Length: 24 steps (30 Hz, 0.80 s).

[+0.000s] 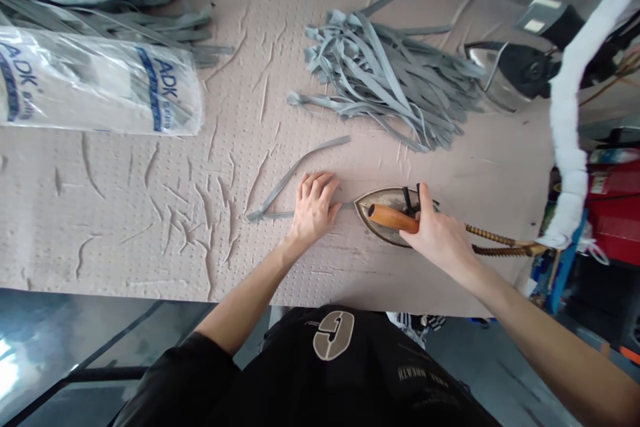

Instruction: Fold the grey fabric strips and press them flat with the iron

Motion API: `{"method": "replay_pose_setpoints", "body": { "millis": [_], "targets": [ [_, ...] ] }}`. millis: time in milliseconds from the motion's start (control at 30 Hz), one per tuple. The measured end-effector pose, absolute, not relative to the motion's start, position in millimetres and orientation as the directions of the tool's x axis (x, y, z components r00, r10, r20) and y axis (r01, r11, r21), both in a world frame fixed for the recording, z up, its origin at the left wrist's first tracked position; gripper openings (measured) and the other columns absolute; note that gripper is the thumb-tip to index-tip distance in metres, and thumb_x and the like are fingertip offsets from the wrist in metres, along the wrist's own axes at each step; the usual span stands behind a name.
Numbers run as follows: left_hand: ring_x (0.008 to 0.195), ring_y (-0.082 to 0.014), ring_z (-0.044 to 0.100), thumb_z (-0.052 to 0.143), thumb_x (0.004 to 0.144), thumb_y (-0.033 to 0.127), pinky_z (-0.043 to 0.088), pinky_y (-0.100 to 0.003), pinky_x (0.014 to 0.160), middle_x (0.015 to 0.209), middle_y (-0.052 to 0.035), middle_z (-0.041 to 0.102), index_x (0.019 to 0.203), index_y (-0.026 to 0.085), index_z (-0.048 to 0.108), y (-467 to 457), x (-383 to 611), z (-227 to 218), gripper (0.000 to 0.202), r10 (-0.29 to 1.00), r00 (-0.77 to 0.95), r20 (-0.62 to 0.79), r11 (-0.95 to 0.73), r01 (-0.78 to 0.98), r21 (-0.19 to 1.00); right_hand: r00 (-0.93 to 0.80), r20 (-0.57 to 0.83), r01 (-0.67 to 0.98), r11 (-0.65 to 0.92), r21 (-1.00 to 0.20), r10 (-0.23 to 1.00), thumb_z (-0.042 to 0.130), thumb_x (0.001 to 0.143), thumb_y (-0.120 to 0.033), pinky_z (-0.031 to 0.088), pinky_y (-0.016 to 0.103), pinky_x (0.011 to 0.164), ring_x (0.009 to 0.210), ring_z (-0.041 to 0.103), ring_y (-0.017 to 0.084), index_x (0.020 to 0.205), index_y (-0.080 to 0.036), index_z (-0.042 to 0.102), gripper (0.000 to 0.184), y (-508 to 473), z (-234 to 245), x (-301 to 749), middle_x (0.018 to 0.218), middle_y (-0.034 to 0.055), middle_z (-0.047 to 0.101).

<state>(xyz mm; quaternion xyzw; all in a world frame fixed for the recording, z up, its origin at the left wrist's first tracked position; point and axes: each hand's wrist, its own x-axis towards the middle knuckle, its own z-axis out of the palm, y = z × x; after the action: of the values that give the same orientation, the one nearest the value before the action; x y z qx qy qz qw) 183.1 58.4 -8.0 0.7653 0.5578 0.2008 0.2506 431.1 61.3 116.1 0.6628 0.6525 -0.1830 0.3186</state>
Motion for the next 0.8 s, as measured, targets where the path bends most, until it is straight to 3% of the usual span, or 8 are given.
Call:
{"method": "replay_pose_setpoints", "body": {
  "millis": [400,600,800],
  "targets": [
    [0.141,-0.0347,0.045,0.065,0.091,0.025,0.033,-0.06,0.122,0.143,-0.0142,0.057,0.137,0.023,0.054,56,136,-7,0.048,0.949,0.312,0.044,-0.282,0.781,0.557,-0.122,-0.659,0.961,0.255,0.109,0.742,0.059,0.092,-0.05,0.049,0.039,0.063,0.073,0.074,0.032,0.164,0.0,0.014,0.099,72,110,385,0.083,0.0149,0.077],
    [0.142,-0.0355,0.043,0.066,0.091,0.027,0.032,-0.06,0.122,0.145,-0.0145,0.056,0.138,0.022,0.054,50,106,-5,0.048,0.96,0.281,0.021,-0.249,0.811,0.529,-0.134,-0.656,0.946,0.292,0.138,0.743,0.059,0.091,-0.048,0.047,0.037,0.06,0.07,0.073,0.031,0.164,-0.001,0.015,0.097,74,111,375,0.077,0.0132,0.076],
    [0.14,-0.0346,0.045,0.063,0.094,0.027,0.03,-0.061,0.122,0.144,-0.0149,0.057,0.139,0.021,0.053,45,86,-2,0.046,0.969,0.248,0.022,-0.224,0.83,0.511,-0.259,-0.613,0.92,0.383,0.078,0.746,0.059,0.092,-0.048,0.043,0.035,0.055,0.062,0.07,0.028,0.163,0.002,0.018,0.096,76,108,343,0.071,0.0116,0.073]
  ]
}}
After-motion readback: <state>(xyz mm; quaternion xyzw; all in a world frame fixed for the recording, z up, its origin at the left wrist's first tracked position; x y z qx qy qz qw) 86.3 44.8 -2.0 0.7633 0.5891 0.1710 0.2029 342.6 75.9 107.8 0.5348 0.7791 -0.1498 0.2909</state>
